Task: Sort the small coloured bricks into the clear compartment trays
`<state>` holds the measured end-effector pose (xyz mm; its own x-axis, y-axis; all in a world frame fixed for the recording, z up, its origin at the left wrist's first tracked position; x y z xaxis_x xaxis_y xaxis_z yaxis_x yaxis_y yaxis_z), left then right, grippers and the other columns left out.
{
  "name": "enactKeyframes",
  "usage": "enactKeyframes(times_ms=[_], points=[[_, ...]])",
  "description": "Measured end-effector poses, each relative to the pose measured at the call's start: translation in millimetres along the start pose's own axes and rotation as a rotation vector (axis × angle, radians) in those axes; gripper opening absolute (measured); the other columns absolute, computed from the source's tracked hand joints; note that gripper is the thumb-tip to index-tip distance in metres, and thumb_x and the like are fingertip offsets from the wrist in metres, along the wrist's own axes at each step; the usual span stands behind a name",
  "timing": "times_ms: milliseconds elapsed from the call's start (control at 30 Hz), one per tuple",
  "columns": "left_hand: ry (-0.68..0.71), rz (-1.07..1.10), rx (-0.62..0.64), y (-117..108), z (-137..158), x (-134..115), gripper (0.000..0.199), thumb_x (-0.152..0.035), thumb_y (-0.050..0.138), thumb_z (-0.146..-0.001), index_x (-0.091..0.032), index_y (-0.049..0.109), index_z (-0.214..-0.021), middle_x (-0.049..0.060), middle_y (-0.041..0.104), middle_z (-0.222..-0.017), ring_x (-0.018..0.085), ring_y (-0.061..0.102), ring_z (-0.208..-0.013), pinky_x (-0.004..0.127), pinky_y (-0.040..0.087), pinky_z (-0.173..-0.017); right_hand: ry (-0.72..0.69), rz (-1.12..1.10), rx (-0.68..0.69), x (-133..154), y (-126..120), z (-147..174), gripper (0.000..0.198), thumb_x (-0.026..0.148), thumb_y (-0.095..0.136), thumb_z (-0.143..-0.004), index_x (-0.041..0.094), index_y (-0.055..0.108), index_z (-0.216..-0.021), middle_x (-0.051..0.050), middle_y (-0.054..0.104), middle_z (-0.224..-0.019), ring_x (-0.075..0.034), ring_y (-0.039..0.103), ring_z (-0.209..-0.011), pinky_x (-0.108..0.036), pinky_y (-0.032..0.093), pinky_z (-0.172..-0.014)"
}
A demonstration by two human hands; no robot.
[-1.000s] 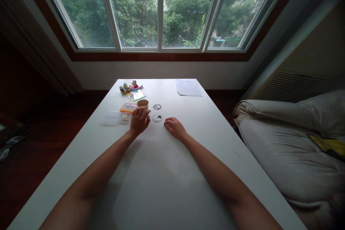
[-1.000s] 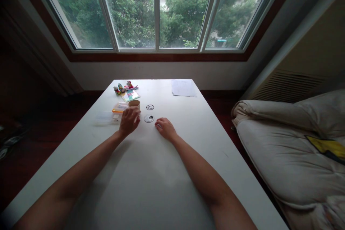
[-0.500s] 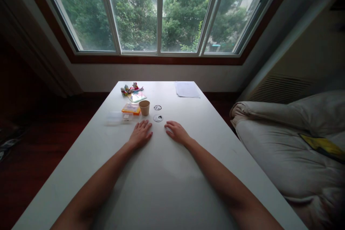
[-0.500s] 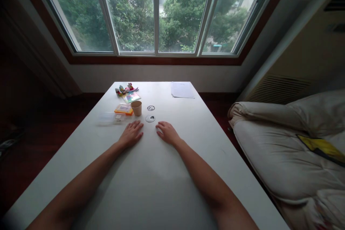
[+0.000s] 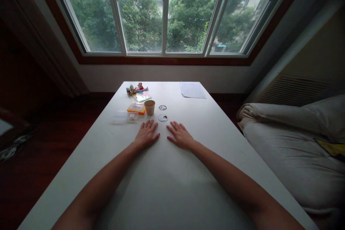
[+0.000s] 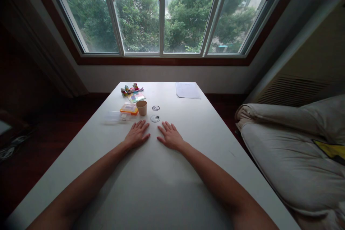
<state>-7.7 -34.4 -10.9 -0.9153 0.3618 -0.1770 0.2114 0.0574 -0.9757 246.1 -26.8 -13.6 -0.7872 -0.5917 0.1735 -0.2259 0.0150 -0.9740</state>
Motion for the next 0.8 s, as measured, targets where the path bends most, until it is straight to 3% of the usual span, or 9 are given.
enactKeyframes(times_ms=[167, 300, 367, 467, 567, 667, 733, 800], points=[[0.019, 0.011, 0.051, -1, -4, 0, 0.068, -0.06, 0.038, -0.096, -0.026, 0.035, -0.154, 0.011, 0.024, -0.165, 0.033, 0.018, -0.153, 0.057, 0.012, -0.122, -0.013, -0.036, -0.012, -2, 1, 2, 0.071, 0.066, 0.044, -0.095, 0.027, 0.036, -0.155, -0.011, 0.024, -0.165, -0.031, 0.02, -0.153, -0.054, 0.015, -0.124], [0.036, 0.021, 0.099, -9, 8, -13, 0.067, -0.055, 0.038, -0.098, -0.022, 0.033, -0.156, 0.012, 0.021, -0.166, 0.033, 0.016, -0.153, 0.057, 0.011, -0.123, 0.002, -0.059, -0.037, -3, 0, 1, 0.06, 0.057, 0.047, -0.097, 0.029, 0.044, -0.15, -0.008, 0.033, -0.162, -0.029, 0.027, -0.151, -0.052, 0.019, -0.124], [0.145, 0.045, 0.118, -17, 30, -29, 0.064, -0.051, 0.039, -0.098, -0.024, 0.032, -0.156, 0.01, 0.022, -0.166, 0.032, 0.016, -0.154, 0.055, 0.009, -0.124, 0.011, -0.071, -0.061, -4, 0, 0, 0.054, 0.052, 0.047, -0.099, 0.028, 0.049, -0.147, -0.008, 0.038, -0.159, -0.027, 0.031, -0.149, -0.051, 0.022, -0.123], [0.41, 0.153, 0.228, -33, 90, -61, 0.065, -0.048, 0.044, -0.098, -0.029, 0.029, -0.158, 0.008, 0.019, -0.167, 0.031, 0.015, -0.154, 0.056, 0.007, -0.125, 0.011, -0.08, -0.09, -5, 0, 0, 0.05, 0.048, 0.049, -0.099, 0.026, 0.052, -0.144, -0.009, 0.042, -0.156, -0.027, 0.034, -0.147, -0.051, 0.025, -0.122], [0.621, 0.376, 0.437, -57, 163, -88, 0.069, -0.048, 0.051, -0.094, -0.031, 0.03, -0.158, 0.009, 0.02, -0.166, 0.034, 0.016, -0.154, 0.059, 0.007, -0.124, 0.005, -0.088, -0.097, -5, 0, 1, 0.048, 0.046, 0.05, -0.099, 0.025, 0.053, -0.143, -0.01, 0.043, -0.156, -0.028, 0.034, -0.147, -0.051, 0.025, -0.122], [0.67, 0.719, 0.742, -87, 214, -90, 0.055, -0.039, 0.05, -0.095, -0.033, 0.046, -0.15, 0.006, 0.043, -0.157, 0.031, 0.033, -0.148, 0.055, 0.018, -0.125, 0.009, -0.098, -0.106, -5, 0, 1, 0.047, 0.045, 0.05, -0.099, 0.025, 0.053, -0.142, -0.009, 0.043, -0.156, -0.029, 0.034, -0.147, -0.052, 0.025, -0.121], [0.532, 0.971, 0.935, -105, 225, -74, 0.045, -0.04, 0.055, -0.092, -0.028, 0.061, -0.135, 0.008, 0.065, -0.134, 0.027, 0.06, -0.126, 0.041, 0.045, -0.111, 0.014, -0.109, -0.118, -4, 0, 0, 0.046, 0.044, 0.05, -0.098, 0.026, 0.054, -0.141, -0.009, 0.044, -0.155, -0.029, 0.035, -0.147, -0.052, 0.025, -0.121], [0.336, 1.114, 1.197, -117, 218, -50, 0.035, -0.045, 0.052, -0.094, -0.022, 0.072, -0.112, 0.01, 0.075, -0.105, 0.024, 0.071, -0.098, 0.035, 0.057, -0.087, 0.02, -0.116, -0.134, -2, 1, -1, 0.045, 0.043, 0.051, -0.098, 0.025, 0.055, -0.139, -0.01, 0.045, -0.154, -0.03, 0.036, -0.145, -0.052, 0.026, -0.121]])
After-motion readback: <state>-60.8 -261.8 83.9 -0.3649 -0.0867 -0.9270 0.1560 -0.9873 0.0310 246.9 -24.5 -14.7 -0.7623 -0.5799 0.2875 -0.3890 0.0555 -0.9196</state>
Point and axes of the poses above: each hand's wrist, its own z-axis away from the middle knuckle, its own y-axis out of the palm, x = y × z, the point moved 1 cm from there along -z, towards the middle knuckle
